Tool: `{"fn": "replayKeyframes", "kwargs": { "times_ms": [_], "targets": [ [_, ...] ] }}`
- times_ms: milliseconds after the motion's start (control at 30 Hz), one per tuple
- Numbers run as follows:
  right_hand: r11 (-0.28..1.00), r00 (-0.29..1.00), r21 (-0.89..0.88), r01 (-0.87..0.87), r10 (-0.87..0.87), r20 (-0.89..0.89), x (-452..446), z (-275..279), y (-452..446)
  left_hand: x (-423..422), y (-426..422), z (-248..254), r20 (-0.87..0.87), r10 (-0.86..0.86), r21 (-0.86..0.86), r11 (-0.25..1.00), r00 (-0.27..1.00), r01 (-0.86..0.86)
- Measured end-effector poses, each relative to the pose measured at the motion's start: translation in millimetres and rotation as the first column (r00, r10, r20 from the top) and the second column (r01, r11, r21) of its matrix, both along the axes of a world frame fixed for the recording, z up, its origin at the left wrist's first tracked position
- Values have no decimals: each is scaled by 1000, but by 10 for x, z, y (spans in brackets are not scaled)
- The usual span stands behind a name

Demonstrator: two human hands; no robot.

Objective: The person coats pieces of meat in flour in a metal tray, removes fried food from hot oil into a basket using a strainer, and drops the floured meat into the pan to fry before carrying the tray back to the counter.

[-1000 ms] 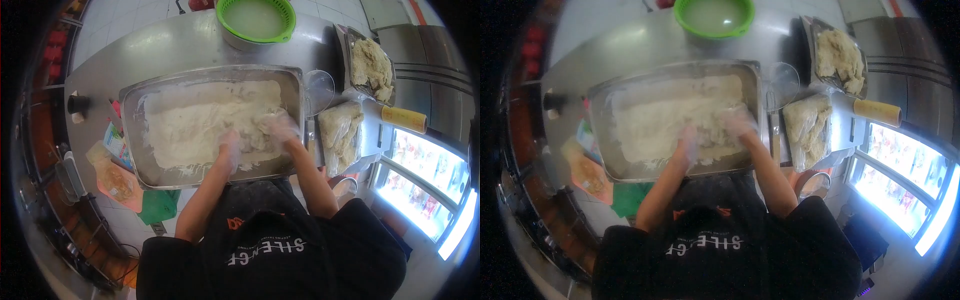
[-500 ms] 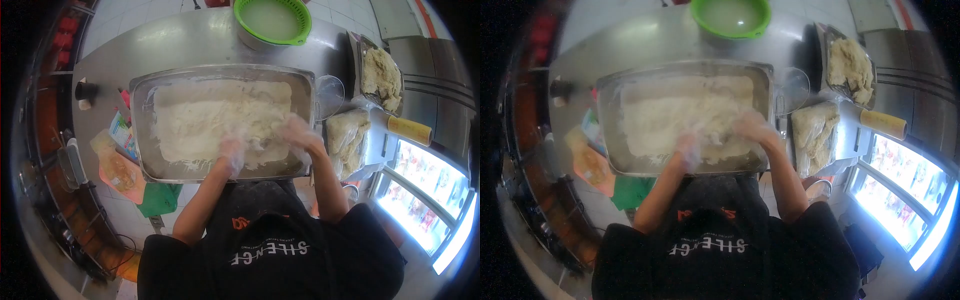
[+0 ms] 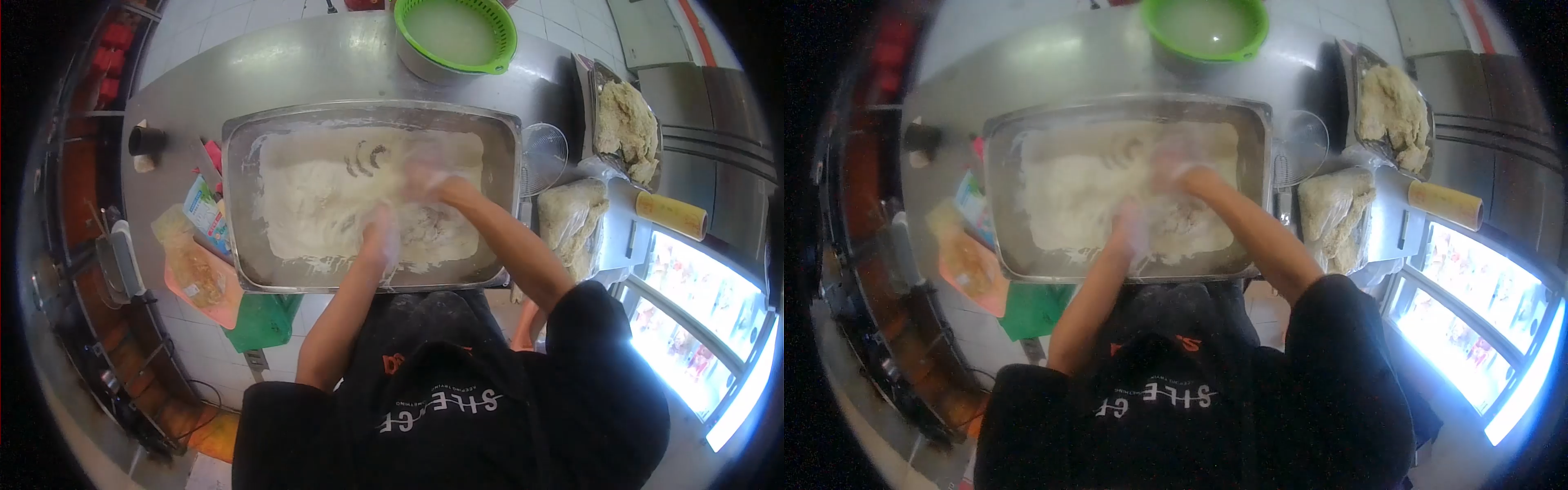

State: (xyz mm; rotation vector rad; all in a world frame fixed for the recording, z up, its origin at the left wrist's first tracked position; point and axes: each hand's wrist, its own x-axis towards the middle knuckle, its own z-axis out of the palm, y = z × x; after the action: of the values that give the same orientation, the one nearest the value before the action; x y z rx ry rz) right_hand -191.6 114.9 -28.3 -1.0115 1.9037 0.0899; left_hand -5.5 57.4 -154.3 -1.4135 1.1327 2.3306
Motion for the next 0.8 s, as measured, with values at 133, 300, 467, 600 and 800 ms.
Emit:
{"fn": "replayKeyframes", "kwargs": {
  "times_ms": [133, 300, 467, 600, 800],
  "targets": [
    [909, 913, -311, 275, -349, -211, 229, -773, 544, -36, 165, -82, -27, 46, 174, 984, 999, -41],
    [584, 604, -155, 797, -774, 190, 451, -243, 421, -548, 325, 171, 5, 260, 280, 927, 966, -251],
    [567, 591, -168, 806, -781, 200, 432, 195, 806, -305, 121, 720, 55, -134, 128, 984, 989, 126],
    [408, 410, -66, 911, -874, 260, 581, -337, 886, -200, 182, 344, 87, -133, 153, 981, 987, 119],
    [125, 318, -376, 918, -801, 508, 891, -1031, 1157, -509, 309, 644, -76, -23, 322, 946, 997, 47]
  ]
}}
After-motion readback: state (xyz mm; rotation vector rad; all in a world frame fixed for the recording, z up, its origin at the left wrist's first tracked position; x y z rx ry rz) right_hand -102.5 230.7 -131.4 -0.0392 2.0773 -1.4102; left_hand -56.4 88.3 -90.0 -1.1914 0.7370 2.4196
